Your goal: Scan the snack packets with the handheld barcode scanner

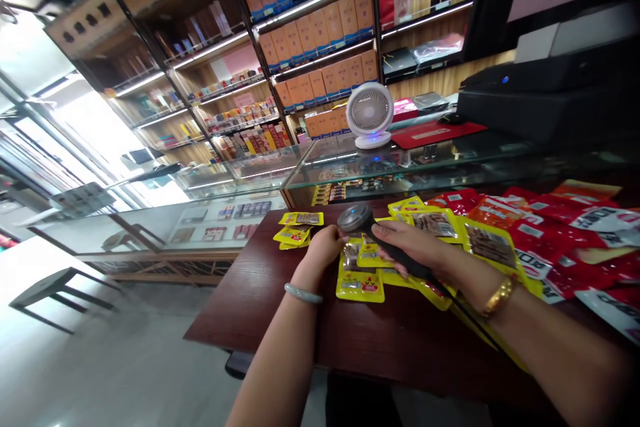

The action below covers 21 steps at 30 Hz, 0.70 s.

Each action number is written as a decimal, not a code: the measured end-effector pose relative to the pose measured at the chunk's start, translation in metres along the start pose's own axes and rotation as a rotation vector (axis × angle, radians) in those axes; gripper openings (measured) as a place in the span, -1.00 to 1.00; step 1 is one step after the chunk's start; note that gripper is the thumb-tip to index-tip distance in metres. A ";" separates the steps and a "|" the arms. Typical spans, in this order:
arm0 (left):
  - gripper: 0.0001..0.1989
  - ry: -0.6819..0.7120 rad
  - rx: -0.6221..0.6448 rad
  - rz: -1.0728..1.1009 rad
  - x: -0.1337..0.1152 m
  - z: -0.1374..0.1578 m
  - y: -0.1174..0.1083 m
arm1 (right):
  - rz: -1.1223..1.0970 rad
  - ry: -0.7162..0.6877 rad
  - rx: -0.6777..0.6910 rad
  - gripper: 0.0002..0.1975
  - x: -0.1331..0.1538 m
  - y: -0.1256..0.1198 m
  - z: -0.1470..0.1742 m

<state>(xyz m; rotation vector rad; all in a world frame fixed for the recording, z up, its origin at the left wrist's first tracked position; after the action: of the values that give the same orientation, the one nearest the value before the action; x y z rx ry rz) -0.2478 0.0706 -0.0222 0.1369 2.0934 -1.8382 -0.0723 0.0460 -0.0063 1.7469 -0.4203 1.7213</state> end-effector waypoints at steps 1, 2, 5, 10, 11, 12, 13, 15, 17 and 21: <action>-0.87 -0.047 -0.038 0.040 0.008 -0.002 -0.006 | -0.003 0.003 -0.003 -0.62 0.000 0.000 0.000; -0.88 -0.104 -0.091 0.078 0.019 -0.003 -0.014 | -0.005 0.004 -0.005 -0.62 0.001 0.000 0.001; -0.88 -0.256 -0.266 0.137 0.049 -0.001 -0.041 | -0.014 0.002 -0.001 -0.63 0.002 0.001 0.001; -0.86 -0.324 -0.359 0.161 0.070 0.001 -0.059 | 0.000 -0.002 -0.012 -0.63 0.001 0.000 0.001; -0.86 -0.320 -0.359 0.165 0.070 0.002 -0.059 | 0.007 0.004 -0.015 -0.63 0.000 0.000 0.001; -0.85 -0.314 -0.358 0.168 0.069 0.001 -0.059 | 0.012 0.010 -0.017 -0.63 -0.001 0.000 0.001; -0.85 -0.306 -0.358 0.170 0.068 0.001 -0.059 | 0.014 0.016 -0.016 -0.62 -0.002 0.000 0.001; -0.85 -0.300 -0.365 0.163 0.065 0.002 -0.059 | 0.010 0.015 -0.010 -0.62 -0.002 0.001 0.001; -0.84 -0.308 -0.372 0.149 0.064 0.002 -0.059 | 0.002 0.005 -0.002 -0.62 -0.002 0.002 0.001; -0.84 -0.311 -0.371 0.185 0.065 0.003 -0.060 | 0.004 -0.004 0.001 -0.61 -0.002 0.001 0.001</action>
<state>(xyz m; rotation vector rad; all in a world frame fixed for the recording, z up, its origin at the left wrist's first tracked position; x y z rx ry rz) -0.3257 0.0482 0.0126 -0.0453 2.0760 -1.2510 -0.0727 0.0442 -0.0081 1.7519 -0.4250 1.7217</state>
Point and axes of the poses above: each hand's wrist, its own z-axis away from the middle knuckle, its own y-axis out of the palm, x = y × z, the point moved 10 cm from there along -z, towards the middle knuckle, and after that the axes turned 6 degrees about -z, right-handed, at the moved point
